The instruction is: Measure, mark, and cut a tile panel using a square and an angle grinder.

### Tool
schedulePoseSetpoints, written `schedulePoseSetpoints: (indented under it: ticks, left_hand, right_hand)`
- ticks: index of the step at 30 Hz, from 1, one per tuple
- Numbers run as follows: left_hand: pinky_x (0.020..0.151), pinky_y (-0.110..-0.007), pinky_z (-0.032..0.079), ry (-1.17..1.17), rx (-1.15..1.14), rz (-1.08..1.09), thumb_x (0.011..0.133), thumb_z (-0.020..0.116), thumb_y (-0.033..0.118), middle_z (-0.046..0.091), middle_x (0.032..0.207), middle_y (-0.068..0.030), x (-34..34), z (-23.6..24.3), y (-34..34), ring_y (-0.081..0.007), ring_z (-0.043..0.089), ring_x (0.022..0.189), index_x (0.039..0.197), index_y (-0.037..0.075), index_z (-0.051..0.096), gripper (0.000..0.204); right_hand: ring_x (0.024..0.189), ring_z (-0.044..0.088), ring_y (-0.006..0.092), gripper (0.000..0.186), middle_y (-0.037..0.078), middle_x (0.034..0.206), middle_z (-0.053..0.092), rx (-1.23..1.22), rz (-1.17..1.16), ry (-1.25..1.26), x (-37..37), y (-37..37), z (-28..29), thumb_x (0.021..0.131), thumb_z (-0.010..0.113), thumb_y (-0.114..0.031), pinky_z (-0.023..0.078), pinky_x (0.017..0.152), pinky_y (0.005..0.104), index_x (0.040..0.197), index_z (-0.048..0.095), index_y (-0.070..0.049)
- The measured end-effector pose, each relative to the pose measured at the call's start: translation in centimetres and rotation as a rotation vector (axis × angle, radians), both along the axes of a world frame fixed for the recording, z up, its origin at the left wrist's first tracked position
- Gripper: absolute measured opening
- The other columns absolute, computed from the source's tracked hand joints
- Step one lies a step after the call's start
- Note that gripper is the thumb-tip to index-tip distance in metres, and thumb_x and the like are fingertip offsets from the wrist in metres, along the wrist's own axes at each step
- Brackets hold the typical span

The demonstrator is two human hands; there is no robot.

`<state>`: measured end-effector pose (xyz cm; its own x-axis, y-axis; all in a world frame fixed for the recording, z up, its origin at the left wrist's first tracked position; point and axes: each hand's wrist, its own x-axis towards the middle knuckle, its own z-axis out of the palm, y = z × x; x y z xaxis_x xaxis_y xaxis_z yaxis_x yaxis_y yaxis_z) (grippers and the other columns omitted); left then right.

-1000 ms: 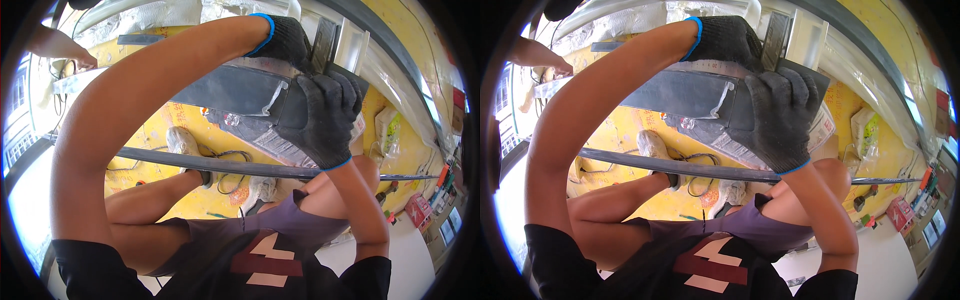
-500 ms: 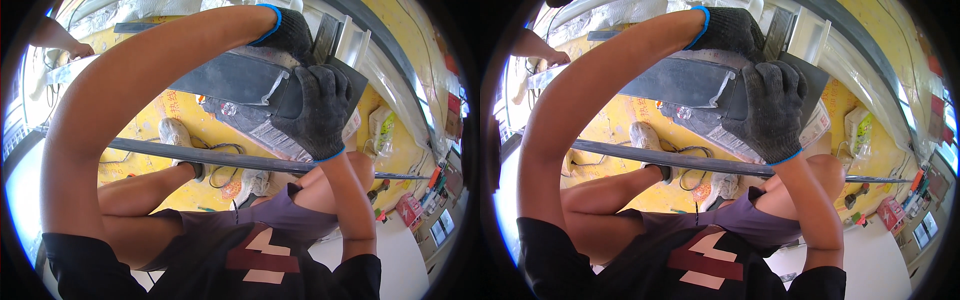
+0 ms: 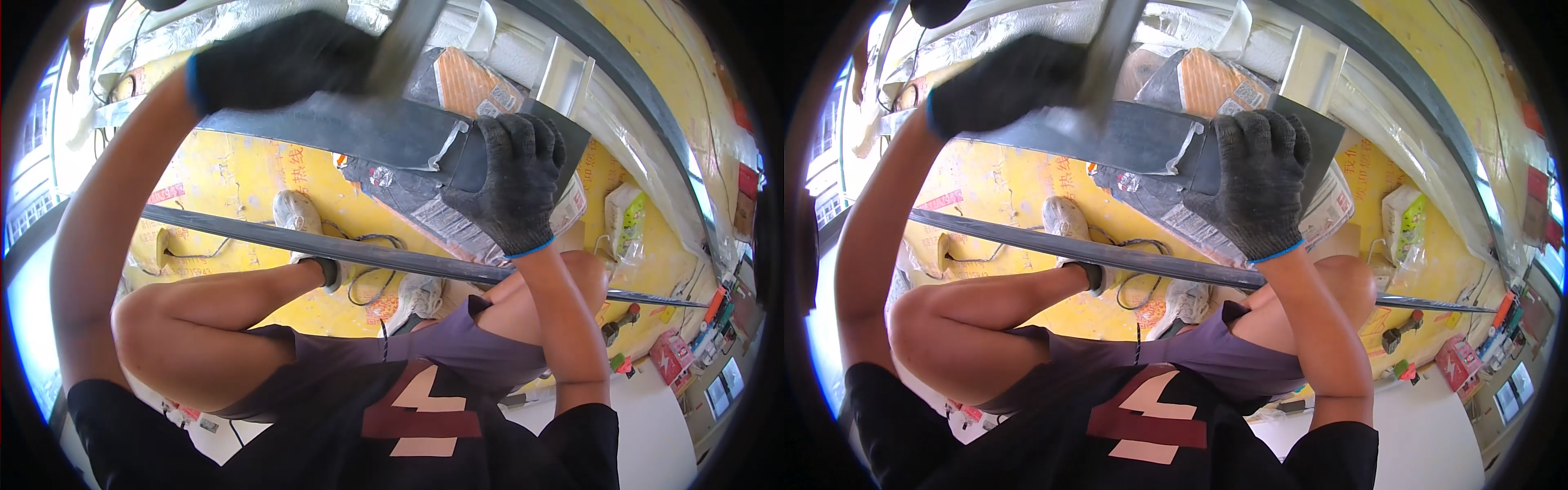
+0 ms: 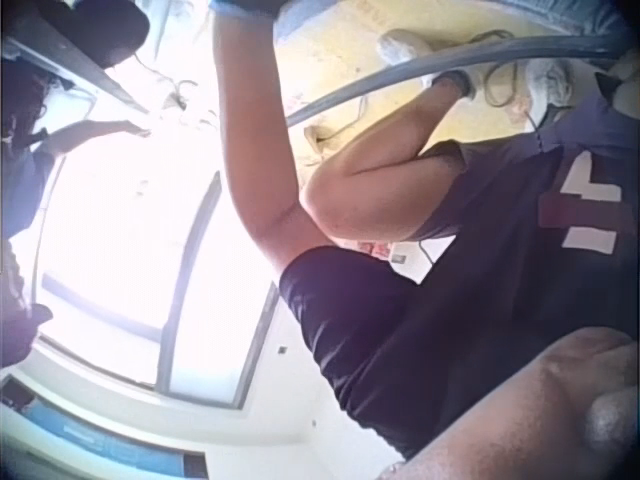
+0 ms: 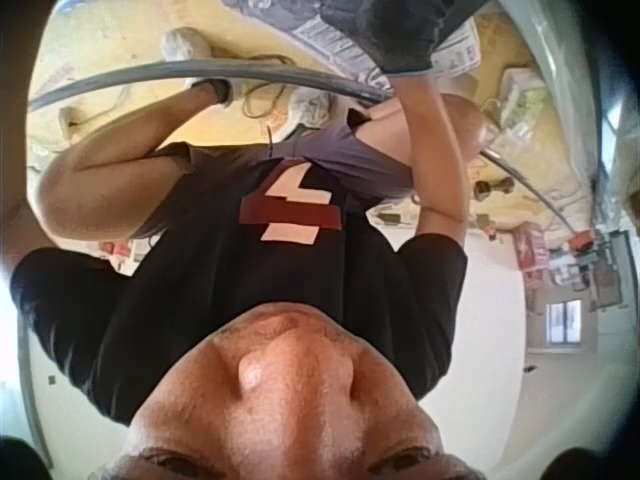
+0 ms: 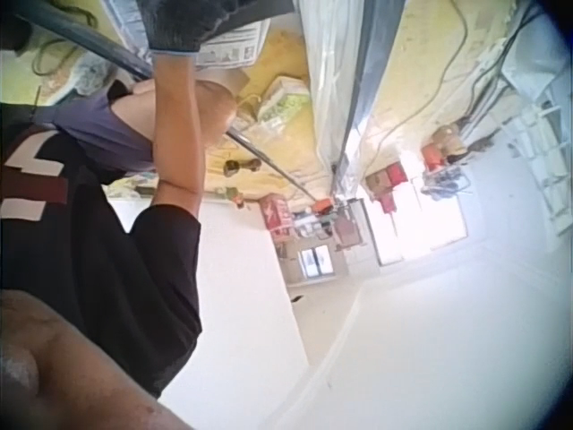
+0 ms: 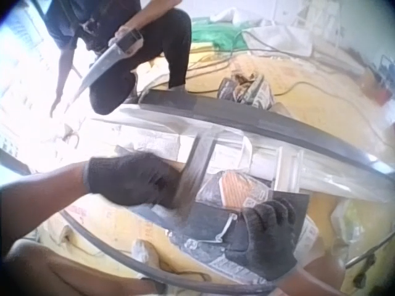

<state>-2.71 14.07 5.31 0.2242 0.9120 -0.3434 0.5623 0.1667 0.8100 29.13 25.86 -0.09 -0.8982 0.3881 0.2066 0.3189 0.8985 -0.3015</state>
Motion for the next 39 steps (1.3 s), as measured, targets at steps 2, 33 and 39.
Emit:
schedulePoseSetpoints:
  ticks: [2, 33, 39]
  left_hand:
    - [0.071, -0.035, 0.056, -0.013, -0.258, -0.058, 0.088, 0.075, 0.004, 0.074, 0.088, -0.0075, 0.8, 1.0, -6.0, -0.0181, 0.07, 0.078, 0.095, 0.004, 0.074, 0.008]
    - [0.104, -0.053, 0.045, 0.611, 0.717, 0.103, 0.067, 0.09, 0.048, 0.054, 0.137, -0.0192, 7.7, -6.8, -3.0, -0.0415, 0.054, 0.124, 0.15, 0.01, 0.045, 0.102]
    - [0.094, -0.049, 0.048, 0.507, 0.547, -0.11, 0.065, 0.091, 0.039, 0.058, 0.125, -0.0139, 10.9, -9.4, 1.0, -0.0352, 0.06, 0.115, 0.149, 0.01, 0.044, 0.101]
  right_hand:
    - [0.12, 0.05, 0.0353, 0.085, 0.01, 0.119, 0.053, 0.014, -0.003, 0.006, 0.1, 0.1, 0.0, 0.05, 0.091, -0.043, 0.035, 0.108, 0.0554, 0.123, 0.06, -0.013]
    - [0.127, 0.057, 0.0316, 0.052, 0.017, 0.138, 0.059, -0.933, -0.522, 0.4, 3.8, 9.8, -1.1, 0.099, 0.07, -0.027, 0.043, 0.11, 0.0393, 0.143, 0.056, -0.004]
    - [0.106, 0.069, 0.0352, 0.033, 0.022, 0.118, 0.07, -0.282, -0.018, 0.178, 3.9, 11.9, -3.8, 0.09, 0.058, 0.004, 0.053, 0.095, 0.0389, 0.121, 0.071, 0.002]
